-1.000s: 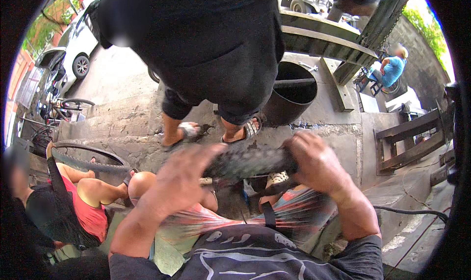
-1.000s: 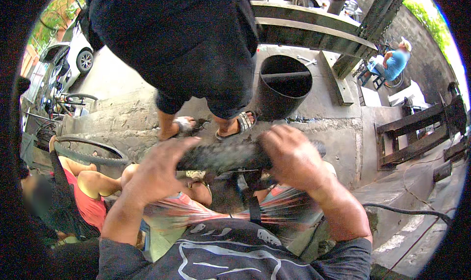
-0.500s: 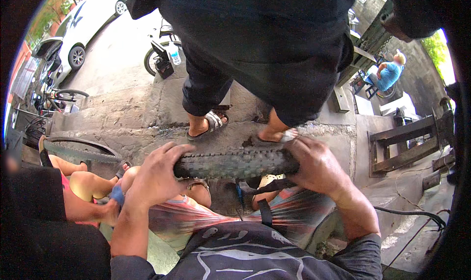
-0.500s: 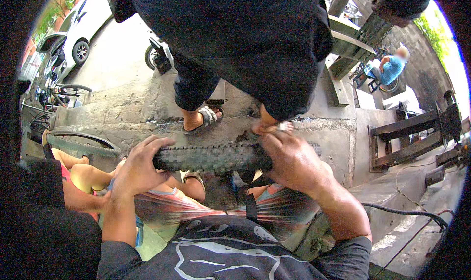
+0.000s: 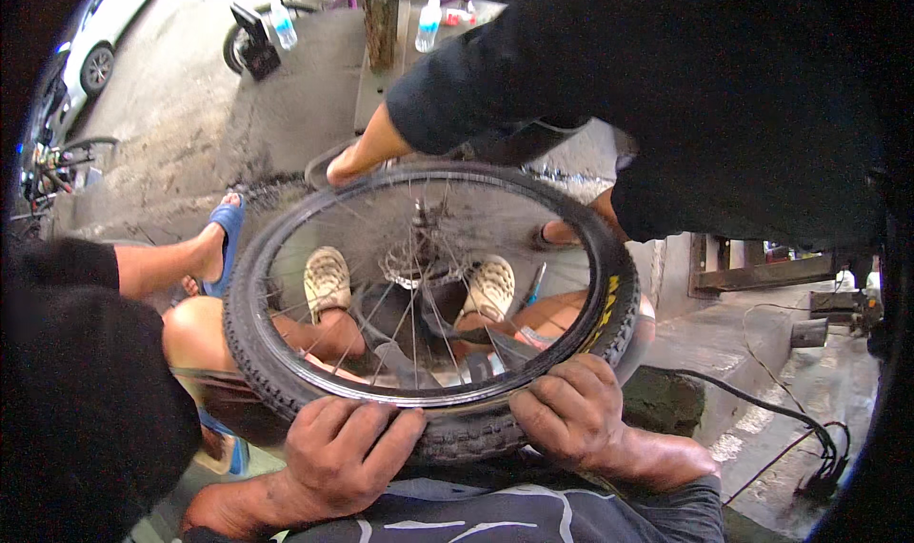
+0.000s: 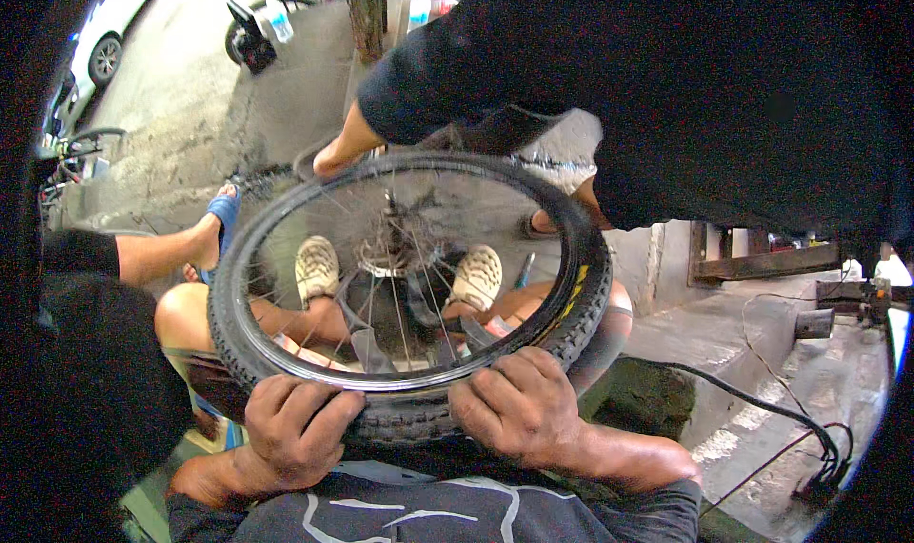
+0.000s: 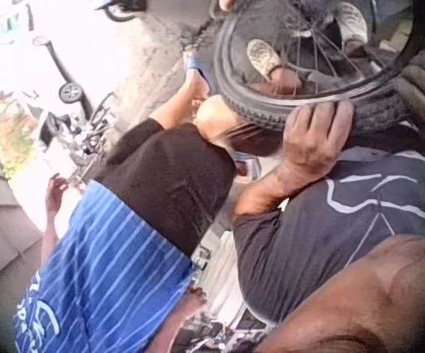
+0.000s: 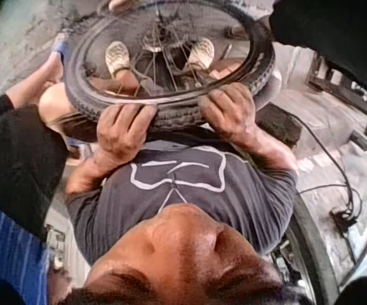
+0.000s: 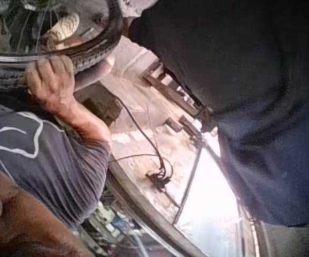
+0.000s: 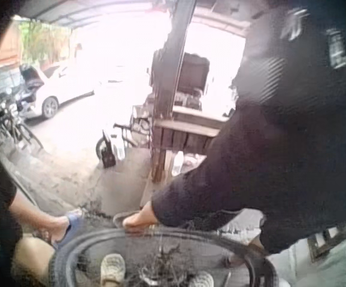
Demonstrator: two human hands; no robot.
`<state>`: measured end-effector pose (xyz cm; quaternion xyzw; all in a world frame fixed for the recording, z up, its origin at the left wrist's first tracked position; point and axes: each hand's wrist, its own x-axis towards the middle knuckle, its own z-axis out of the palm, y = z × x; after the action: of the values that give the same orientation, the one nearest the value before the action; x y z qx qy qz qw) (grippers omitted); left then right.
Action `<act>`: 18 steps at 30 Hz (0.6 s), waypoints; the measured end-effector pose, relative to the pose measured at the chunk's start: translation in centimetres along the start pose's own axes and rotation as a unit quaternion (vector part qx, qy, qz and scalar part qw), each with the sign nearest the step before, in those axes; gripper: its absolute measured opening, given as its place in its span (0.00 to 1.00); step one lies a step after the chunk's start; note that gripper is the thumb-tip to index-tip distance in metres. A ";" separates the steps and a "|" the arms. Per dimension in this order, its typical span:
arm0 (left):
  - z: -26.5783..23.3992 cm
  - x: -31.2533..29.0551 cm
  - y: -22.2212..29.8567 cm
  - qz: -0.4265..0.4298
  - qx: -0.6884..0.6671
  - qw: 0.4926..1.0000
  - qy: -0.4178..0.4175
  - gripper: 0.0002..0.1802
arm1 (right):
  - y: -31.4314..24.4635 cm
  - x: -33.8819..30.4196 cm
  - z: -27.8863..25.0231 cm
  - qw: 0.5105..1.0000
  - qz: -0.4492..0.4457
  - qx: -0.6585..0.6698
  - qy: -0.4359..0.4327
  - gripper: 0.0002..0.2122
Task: The person removes a bicycle tire from the rim, inspects the inner tube, and reassembles the tire onto the wheel using tire levers. The person works on the wheel while sitting on the ground in a workshop area.
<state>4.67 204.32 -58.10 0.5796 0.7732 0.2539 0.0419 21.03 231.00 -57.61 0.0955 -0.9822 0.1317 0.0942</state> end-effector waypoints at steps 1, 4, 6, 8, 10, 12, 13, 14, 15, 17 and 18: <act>0.3 -0.1 -0.1 0.005 -0.006 1.000 0.014 0.20 | 0.0 -0.1 0.1 1.000 0.004 0.003 0.014 0.14; 0.6 0.2 -1.3 -0.011 -0.012 1.000 -0.016 0.19 | 0.2 0.6 0.5 0.999 0.010 -0.001 0.032 0.15; 2.0 -0.1 -2.1 -0.029 -0.041 0.998 -0.044 0.20 | 0.7 0.8 1.2 1.000 0.015 -0.015 0.011 0.14; 2.3 0.2 -2.6 -0.021 -0.041 0.998 -0.030 0.20 | 0.7 0.8 1.0 0.999 0.029 -0.016 -0.029 0.12; 2.4 0.5 -2.8 -0.025 -0.050 0.998 -0.023 0.19 | 0.7 1.1 0.9 0.999 0.041 -0.024 -0.024 0.11; 2.4 0.8 -2.8 -0.042 -0.067 0.997 -0.025 0.18 | 0.4 1.2 0.9 0.997 0.060 -0.026 -0.042 0.13; 2.6 0.7 -2.9 -0.046 -0.067 0.996 -0.020 0.18 | 0.2 1.2 0.9 0.996 0.070 -0.028 -0.050 0.14; 2.8 0.6 -2.9 -0.050 -0.067 0.996 -0.016 0.18 | 0.4 1.4 0.6 0.995 0.086 -0.016 -0.052 0.15; 3.0 0.5 -3.0 -0.054 -0.067 0.996 -0.011 0.18 | 0.8 1.7 0.1 0.993 0.101 -0.002 -0.054 0.17; 2.8 0.5 -3.1 -0.058 -0.065 0.996 -0.023 0.17 | 2.0 0.8 -0.6 0.991 0.110 0.023 -0.067 0.24; 2.7 0.5 -3.2 -0.060 -0.065 0.996 -0.029 0.17 | 2.3 0.5 -0.9 0.990 0.113 0.025 -0.075 0.23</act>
<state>2.67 205.09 -61.72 0.5354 0.7870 0.2833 0.1172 20.18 233.39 -57.20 -0.0046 -0.9873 0.1589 0.0027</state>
